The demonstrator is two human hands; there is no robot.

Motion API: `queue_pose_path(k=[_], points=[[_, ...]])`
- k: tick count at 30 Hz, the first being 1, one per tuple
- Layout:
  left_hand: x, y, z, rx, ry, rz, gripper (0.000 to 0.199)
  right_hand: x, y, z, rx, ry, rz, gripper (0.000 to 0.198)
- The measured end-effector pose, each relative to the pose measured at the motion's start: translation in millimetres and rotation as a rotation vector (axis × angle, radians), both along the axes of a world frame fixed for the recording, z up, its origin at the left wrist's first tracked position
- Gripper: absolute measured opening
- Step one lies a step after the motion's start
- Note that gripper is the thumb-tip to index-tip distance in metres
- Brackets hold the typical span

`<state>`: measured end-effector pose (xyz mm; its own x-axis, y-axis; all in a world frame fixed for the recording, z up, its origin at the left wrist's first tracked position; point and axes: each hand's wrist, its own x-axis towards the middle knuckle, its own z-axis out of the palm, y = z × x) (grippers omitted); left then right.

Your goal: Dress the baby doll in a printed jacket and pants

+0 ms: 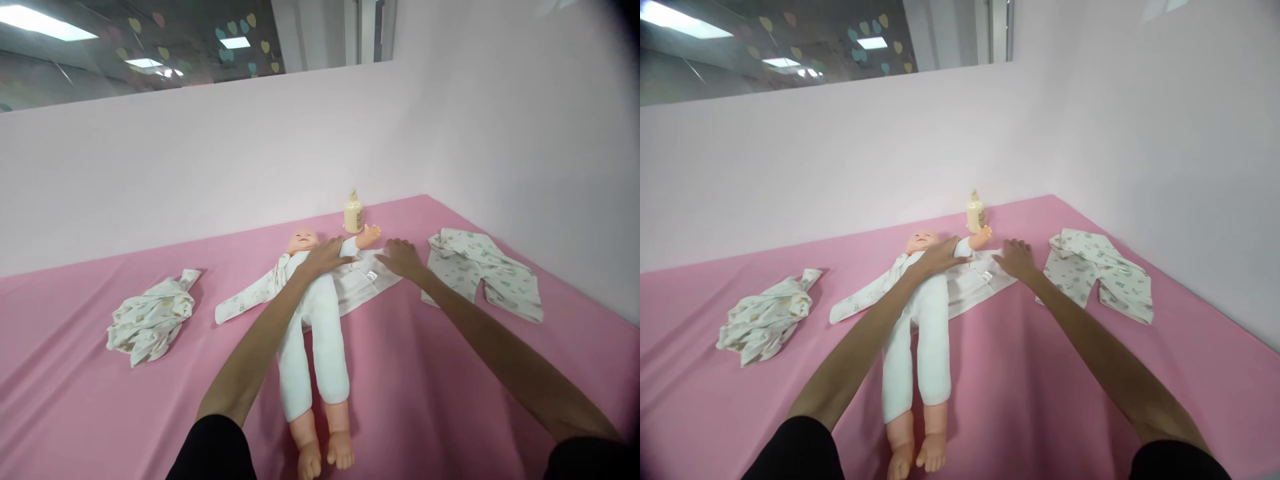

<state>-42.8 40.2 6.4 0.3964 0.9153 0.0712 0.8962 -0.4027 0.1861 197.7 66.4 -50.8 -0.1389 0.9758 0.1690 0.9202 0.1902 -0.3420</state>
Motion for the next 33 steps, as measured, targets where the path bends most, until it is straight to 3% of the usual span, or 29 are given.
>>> queue_pose_path(k=[5, 8, 12, 17, 22, 28, 33], points=[[4.4, 0.1, -0.4, 0.005, 0.039, -0.016, 0.052, -51.4, -10.3, 0.5, -0.148, 0.054, 0.025, 0.061], [3.7, 0.2, -0.7, 0.008, 0.042, -0.024, 0.055, -63.5, -10.6, -2.6, -0.223, 0.024, -0.008, 0.045], [0.7, -0.5, -0.5, 0.019, 0.024, -0.049, 0.06, -49.3, -4.3, -3.5, -0.24, 0.034, -0.029, 0.019], [0.4, -2.6, 1.4, 0.008, 0.0, -0.046, 0.056, -20.2, 0.4, 5.7, -0.222, 0.027, -0.074, 0.023], [1.6, -1.1, 0.0, 0.002, 0.024, -0.052, 0.058, -18.7, -4.5, 13.0, -0.201, 0.017, -0.064, 0.016], [1.9, -1.0, -3.6, 0.034, 0.058, -0.055, 0.059, -26.5, -11.8, 10.0, -0.156, 0.005, -0.076, 0.036], [7.0, 0.2, -6.1, 0.033, 0.123, -0.06, 0.058, -22.8, -9.1, 4.1, -0.228, 0.039, -0.08, 0.05]])
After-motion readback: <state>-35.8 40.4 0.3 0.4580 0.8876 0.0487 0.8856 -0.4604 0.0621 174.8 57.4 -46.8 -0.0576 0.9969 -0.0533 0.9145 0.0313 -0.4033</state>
